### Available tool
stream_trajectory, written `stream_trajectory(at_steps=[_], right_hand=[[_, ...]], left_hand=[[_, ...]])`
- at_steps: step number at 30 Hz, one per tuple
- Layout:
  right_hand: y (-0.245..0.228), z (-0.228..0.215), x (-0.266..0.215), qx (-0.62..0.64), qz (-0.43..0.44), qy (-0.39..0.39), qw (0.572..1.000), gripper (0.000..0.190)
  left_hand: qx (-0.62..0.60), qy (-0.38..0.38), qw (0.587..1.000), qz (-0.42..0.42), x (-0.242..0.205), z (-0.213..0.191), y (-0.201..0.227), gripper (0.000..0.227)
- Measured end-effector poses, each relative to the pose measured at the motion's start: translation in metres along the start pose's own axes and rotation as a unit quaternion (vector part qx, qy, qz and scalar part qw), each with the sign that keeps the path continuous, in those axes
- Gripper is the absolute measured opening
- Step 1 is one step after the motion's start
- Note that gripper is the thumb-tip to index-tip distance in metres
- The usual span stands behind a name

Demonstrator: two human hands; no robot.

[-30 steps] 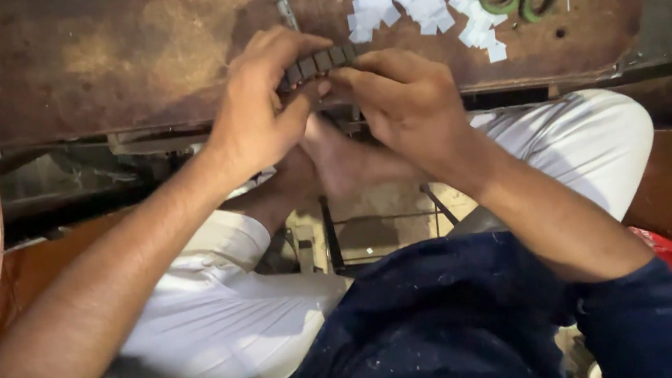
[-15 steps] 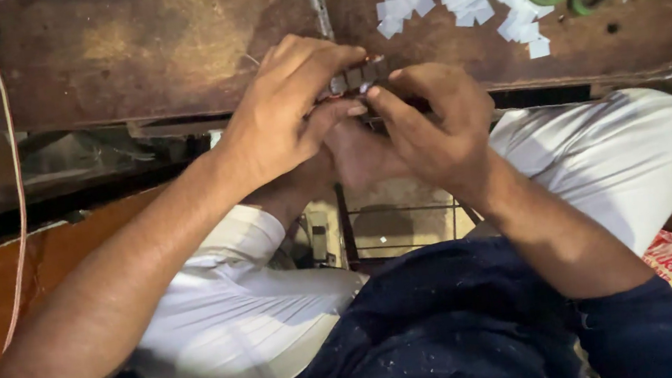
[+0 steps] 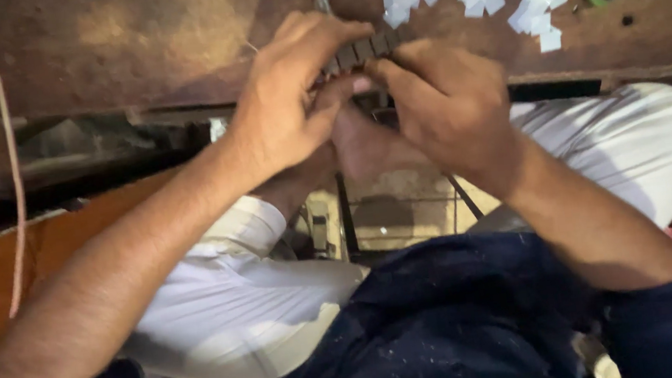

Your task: The person inserts small white paper pieces into the slots of a cylindrical electrical component with copper windings. They repeatedly pick up the paper pieces and place them into the slots, occasionally rotating the component to access different areas.

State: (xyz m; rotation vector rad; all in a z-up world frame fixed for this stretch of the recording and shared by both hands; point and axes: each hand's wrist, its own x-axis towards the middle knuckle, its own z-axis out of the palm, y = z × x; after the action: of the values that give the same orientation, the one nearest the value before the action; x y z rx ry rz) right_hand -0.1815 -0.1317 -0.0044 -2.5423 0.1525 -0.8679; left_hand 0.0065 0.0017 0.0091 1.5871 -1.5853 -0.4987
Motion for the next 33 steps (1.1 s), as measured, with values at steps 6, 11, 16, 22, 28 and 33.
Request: stream_trajectory(at_steps=[6,11,16,22,28,33], right_hand=[[0.010,0.015,-0.021,0.055,0.048,0.120,0.990,0.037],[0.016,0.039,-0.034,0.296,0.158,0.019,0.942,0.047],[0.010,0.053,-0.047,0.297,0.134,0.042,0.945,0.043],[-0.001,0.059,-0.048,0.275,0.107,0.086,0.951,0.037],[-0.010,0.069,-0.046,0.291,0.129,0.118,0.940,0.031],[-0.008,0.063,-0.040,0.430,0.249,0.089,0.863,0.039]], left_hand=[[0.028,-0.018,0.997,0.072,-0.010,-0.003,-0.008,0.049],[0.155,-0.036,0.973,0.166,-0.025,-0.004,-0.025,0.052],[0.149,-0.039,0.972,0.175,-0.039,0.001,-0.038,0.052],[0.164,-0.015,0.964,0.207,-0.043,0.007,-0.041,0.048],[0.171,0.002,0.968,0.181,-0.040,0.012,-0.035,0.050],[0.086,0.017,0.993,0.074,-0.018,0.005,-0.011,0.041]])
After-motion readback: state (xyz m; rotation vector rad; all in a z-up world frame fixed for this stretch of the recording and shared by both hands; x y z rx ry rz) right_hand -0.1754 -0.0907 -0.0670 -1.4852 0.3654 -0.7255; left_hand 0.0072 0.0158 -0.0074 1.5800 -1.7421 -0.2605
